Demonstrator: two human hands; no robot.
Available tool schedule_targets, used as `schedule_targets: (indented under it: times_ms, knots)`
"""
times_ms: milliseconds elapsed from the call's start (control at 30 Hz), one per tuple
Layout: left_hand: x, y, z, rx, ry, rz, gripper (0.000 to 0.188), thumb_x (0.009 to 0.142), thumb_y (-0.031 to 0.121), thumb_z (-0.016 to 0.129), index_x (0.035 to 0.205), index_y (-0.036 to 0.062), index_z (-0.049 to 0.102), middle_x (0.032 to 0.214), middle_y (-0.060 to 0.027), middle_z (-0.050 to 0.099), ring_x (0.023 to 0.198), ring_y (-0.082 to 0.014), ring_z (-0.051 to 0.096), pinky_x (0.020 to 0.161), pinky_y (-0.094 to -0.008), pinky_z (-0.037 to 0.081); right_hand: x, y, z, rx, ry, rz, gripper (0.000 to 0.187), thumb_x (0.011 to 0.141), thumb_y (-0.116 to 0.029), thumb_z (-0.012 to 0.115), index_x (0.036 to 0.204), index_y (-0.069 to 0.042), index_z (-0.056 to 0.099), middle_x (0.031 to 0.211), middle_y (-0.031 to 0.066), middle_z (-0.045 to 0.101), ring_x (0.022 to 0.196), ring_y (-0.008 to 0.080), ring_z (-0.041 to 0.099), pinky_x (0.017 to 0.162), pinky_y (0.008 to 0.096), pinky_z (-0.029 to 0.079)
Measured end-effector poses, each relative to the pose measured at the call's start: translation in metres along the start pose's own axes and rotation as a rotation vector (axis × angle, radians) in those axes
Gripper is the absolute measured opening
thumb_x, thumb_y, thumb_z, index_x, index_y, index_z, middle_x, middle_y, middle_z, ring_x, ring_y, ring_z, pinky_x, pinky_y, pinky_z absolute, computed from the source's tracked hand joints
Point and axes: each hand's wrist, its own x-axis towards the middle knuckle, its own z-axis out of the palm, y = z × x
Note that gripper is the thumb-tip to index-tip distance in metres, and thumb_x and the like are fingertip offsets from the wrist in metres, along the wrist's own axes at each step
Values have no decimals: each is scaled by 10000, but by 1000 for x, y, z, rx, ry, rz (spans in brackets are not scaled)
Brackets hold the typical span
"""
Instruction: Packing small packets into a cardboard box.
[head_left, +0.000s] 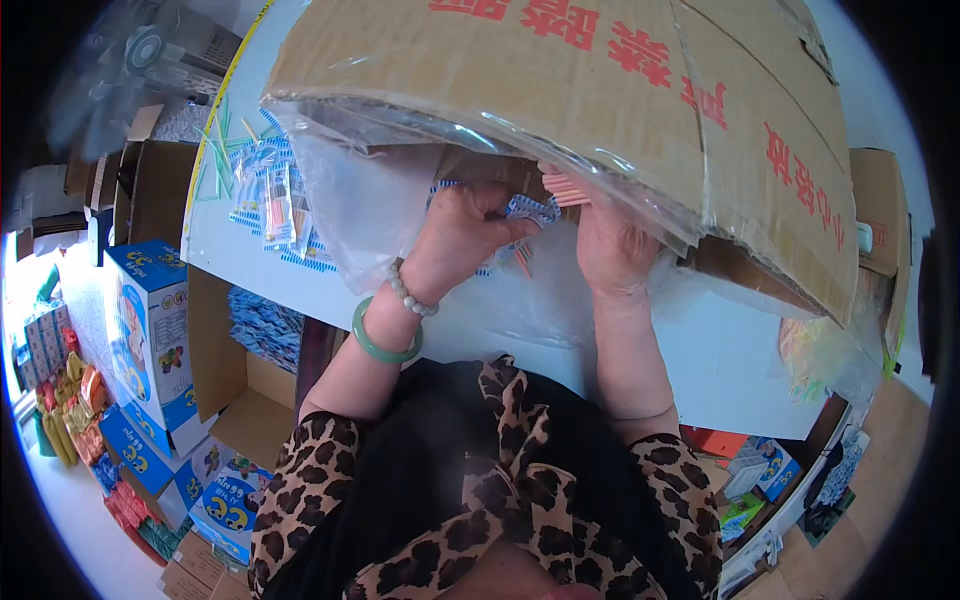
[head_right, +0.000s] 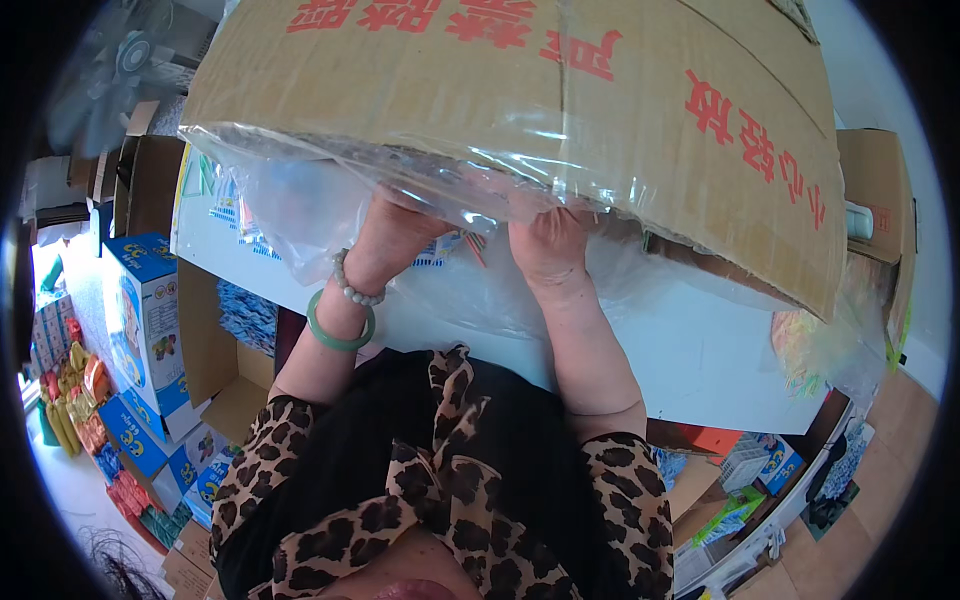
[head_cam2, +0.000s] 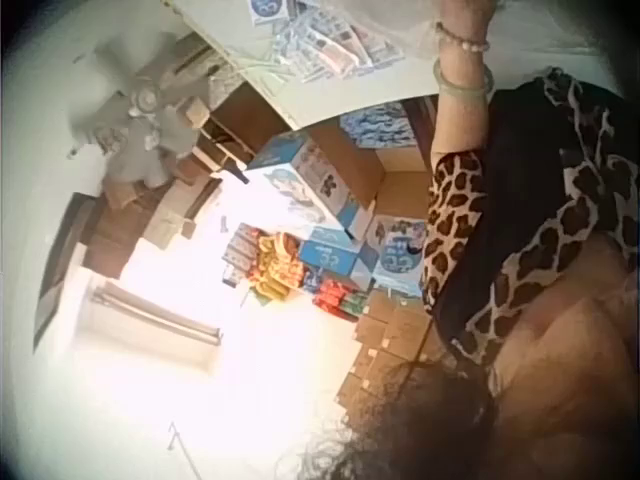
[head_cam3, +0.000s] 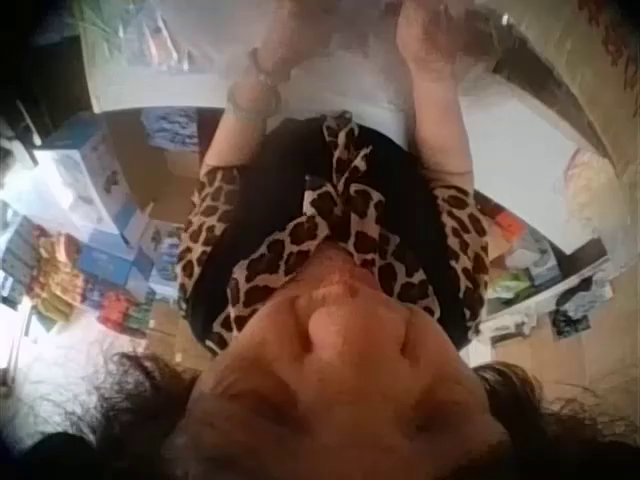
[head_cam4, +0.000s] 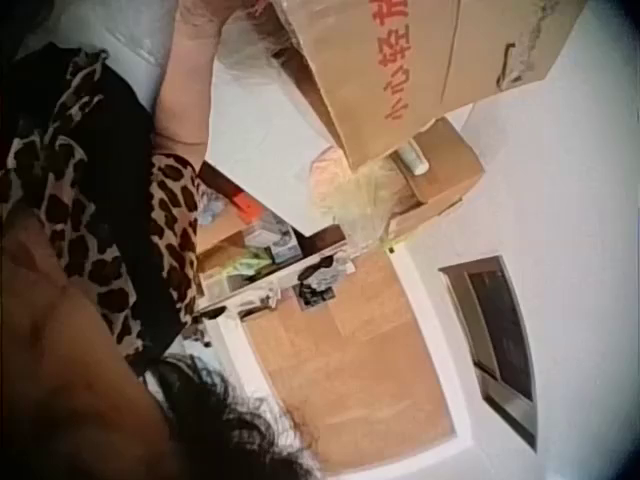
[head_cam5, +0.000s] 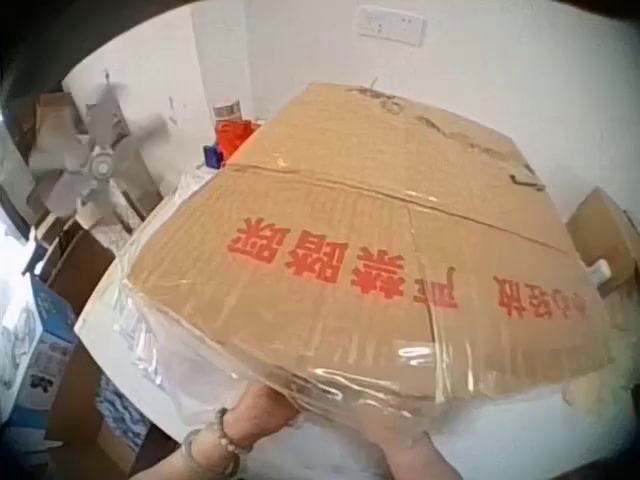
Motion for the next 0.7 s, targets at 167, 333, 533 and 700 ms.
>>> schedule_targets:
  times_ms: [167,333,533,700]
  knots:
    - [-1,11,2,-140,4,43,148,709,77,740,821,7,675,596,-7,594,509,-29,452,448,-231,398,-6,1,4,-10,-15,19,231,798,-20,549,1010,-55,635,901,122,671,825,231,651,748,350,503]
    - [-3,33,-4,-263,-38,-133,112,725,65,730,790,6,660,597,3,587,477,-22,458,415,-203,372,-19,18,18,638,-111,363,319,860,-129,569,1176,-147,535,1168,-31,576,1030,108,545,887,279,395]
    - [-3,34,-2,-328,-50,-217,87,753,70,716,774,20,649,590,22,565,448,-25,456,394,-194,368,-20,17,13,995,-174,557,279,883,-152,530,1133,-30,540,1091,95,604,997,202,575,868,332,442]
    - [-2,12,10,-433,-89,-113,96,789,91,688,836,11,663,709,2,586,547,-42,515,423,-196,407,-18,17,8,618,-292,353,236,890,-146,511,1072,-2,554,1067,151,613,1042,253,550,915,351,421]
